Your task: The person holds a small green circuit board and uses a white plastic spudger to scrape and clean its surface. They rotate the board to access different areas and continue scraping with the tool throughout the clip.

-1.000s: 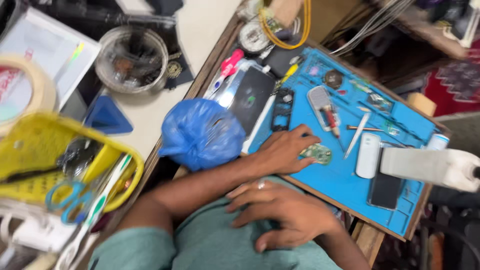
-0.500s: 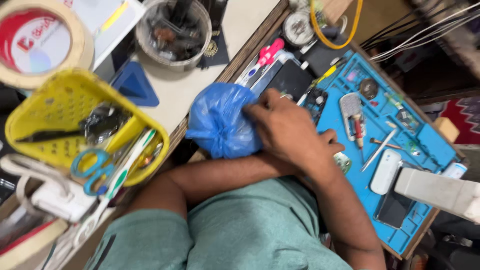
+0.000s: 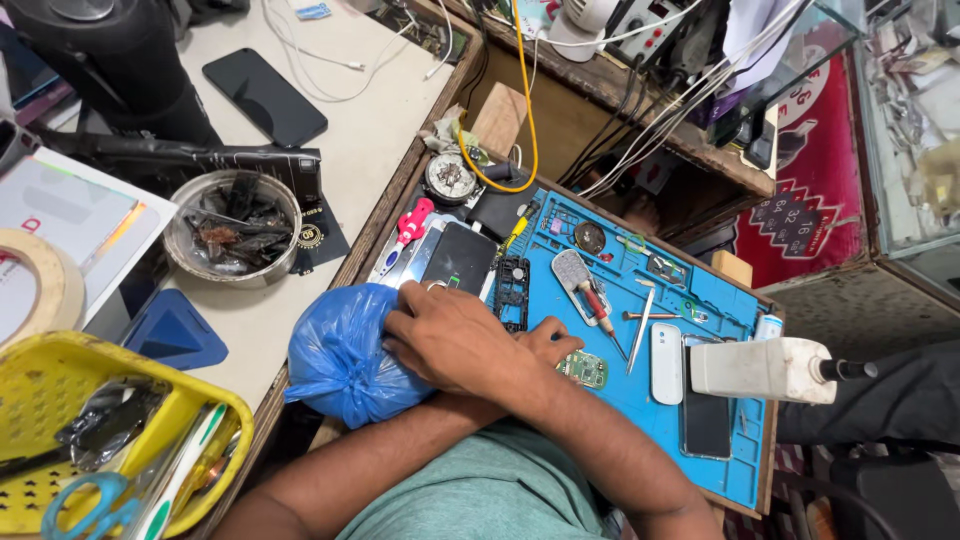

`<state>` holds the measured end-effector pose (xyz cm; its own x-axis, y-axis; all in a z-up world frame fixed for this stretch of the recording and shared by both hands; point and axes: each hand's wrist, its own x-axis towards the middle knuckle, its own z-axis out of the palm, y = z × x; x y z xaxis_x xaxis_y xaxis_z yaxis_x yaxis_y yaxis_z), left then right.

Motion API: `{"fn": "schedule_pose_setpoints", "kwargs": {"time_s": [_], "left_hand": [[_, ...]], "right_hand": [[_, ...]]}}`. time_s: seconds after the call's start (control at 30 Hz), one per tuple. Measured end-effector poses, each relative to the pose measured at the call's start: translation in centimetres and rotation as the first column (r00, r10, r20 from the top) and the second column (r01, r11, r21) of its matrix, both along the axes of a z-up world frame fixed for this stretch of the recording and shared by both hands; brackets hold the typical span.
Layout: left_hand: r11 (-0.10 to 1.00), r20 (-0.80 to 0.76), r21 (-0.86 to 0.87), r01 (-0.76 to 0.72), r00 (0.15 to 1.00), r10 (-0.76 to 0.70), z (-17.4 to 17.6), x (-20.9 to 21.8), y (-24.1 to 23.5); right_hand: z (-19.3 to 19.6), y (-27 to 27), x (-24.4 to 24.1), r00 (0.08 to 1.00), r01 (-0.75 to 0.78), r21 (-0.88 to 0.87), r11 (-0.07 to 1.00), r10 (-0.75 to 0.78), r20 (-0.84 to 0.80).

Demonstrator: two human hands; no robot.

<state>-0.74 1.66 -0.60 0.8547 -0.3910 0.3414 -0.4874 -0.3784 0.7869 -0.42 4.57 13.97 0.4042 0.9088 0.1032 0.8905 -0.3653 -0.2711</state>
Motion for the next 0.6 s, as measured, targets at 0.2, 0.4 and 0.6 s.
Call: {"fn": "schedule_pose_setpoints", "kwargs": {"time_s": [0.2,0.4,0.6], "left_hand": [[0.997,-0.043,0.078,0.029,0.999,-0.026,2.0,-0.1,1.0],[0.993,0.003,0.102,0.057,0.998,-0.057,1.3,-0.2,0.7],[0.992,0.292,0.127,-0.004,0.956,-0.034,-0.9,0.5,-0.6]], "right_hand": [[-0.1,-0.2,0.7,0.995,-0.082,0.083,0.993,0.086,-0.044],[-0.2,-1.5,1.4,0.924,-0.132,0.222,0.966,0.201,-0.326],[0.6,-1.4,2.3,0.95,-0.097,0.075,0.992,0.115,-0.291]]}}
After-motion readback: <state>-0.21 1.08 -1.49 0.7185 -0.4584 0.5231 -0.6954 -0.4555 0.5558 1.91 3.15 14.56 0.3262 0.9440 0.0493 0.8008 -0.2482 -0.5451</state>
